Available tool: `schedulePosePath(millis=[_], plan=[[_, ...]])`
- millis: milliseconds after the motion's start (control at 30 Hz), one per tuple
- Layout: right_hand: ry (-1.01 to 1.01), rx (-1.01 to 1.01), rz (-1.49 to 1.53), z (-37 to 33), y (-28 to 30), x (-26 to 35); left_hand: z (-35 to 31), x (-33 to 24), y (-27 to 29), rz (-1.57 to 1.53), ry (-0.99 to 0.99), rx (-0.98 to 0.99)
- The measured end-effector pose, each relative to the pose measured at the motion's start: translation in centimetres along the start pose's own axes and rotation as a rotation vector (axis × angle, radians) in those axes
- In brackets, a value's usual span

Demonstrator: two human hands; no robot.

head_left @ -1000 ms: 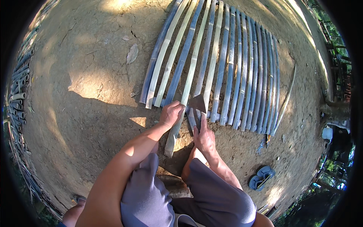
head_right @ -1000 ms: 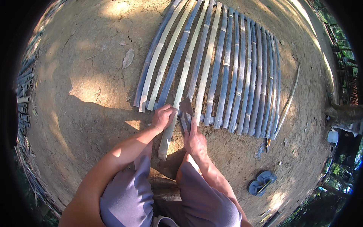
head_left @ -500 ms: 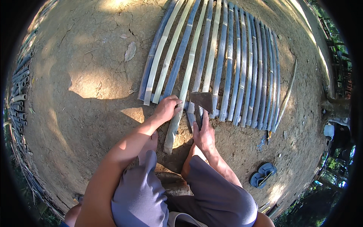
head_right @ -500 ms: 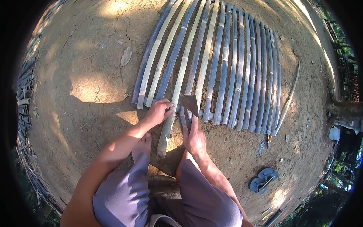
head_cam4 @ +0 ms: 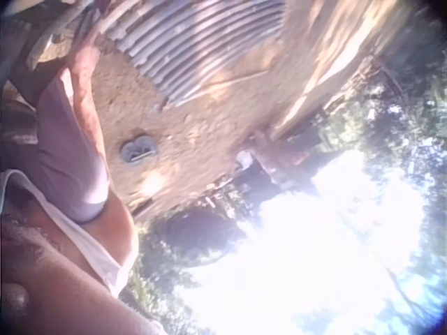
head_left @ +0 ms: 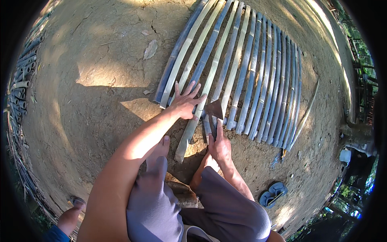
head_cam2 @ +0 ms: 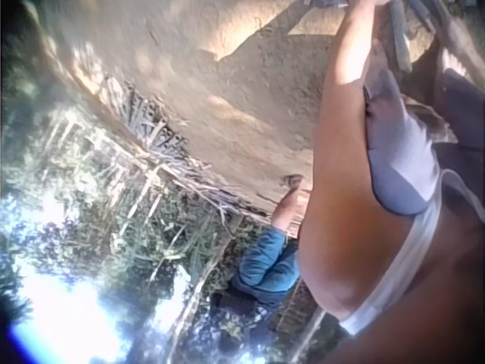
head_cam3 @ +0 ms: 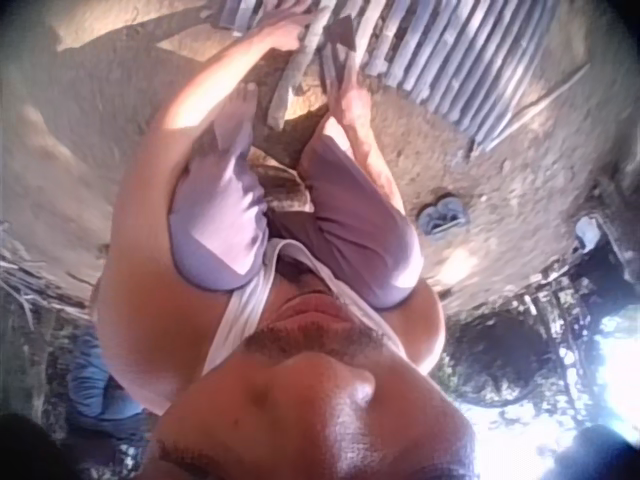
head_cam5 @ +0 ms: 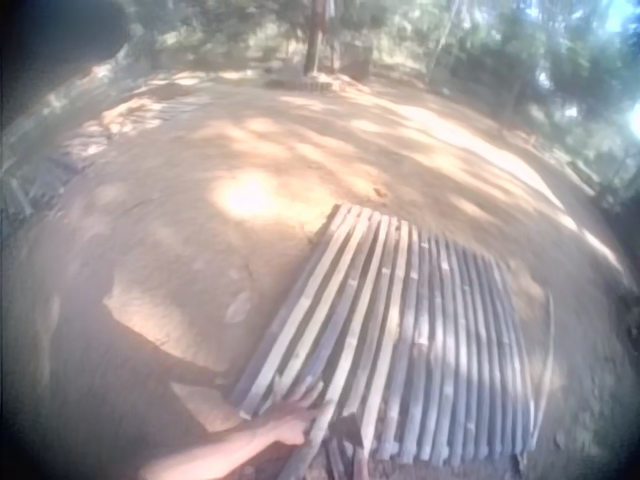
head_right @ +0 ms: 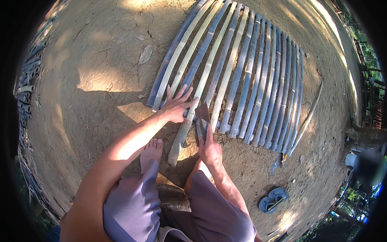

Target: The person assembles a bamboo mat by hand and using a small axe to tap slats into place and secure them with thin strips.

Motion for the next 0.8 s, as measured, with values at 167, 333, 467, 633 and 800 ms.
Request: schedulePosePath(millis=[167, 333, 467, 633, 800], plan=[[0.262, -0.319, 0.145, -1.1, -0.9, 1.9, -0.2, 0.6, -0.2, 0.006, 0.014, 0.009], [-0.008, 0.018, -0.157, 0.1, -2.6, 0.4, 0.1, 0.4, -0.5, 0.001, 0.002, 0.003], [0.179, -0.159, 0.088, 0.1, -1.1, 0.6, -0.1, 0.6, -0.6, 0.01, -0.001, -0.013], [0.325, -0.479, 0.188, -1.4, -2.6, 0.8, -0.1, 1.0, -0.6, 0.067, 0.043, 0.041], [0.066, -0.059, 0.025, 0.4, -3.3, -0.6, 0.8, 0.5, -0.5, 0.101, 0.045, 0.043]])
Point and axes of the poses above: each hand's wrist, its own z-axis towards the middle knuckle, its own y-axis out of the back of the hand, x = y × z, the point moved 1 cm from there along z, towards the middle knuckle, and after that the axes turned 1 degree about z, right-handed, at the moved point
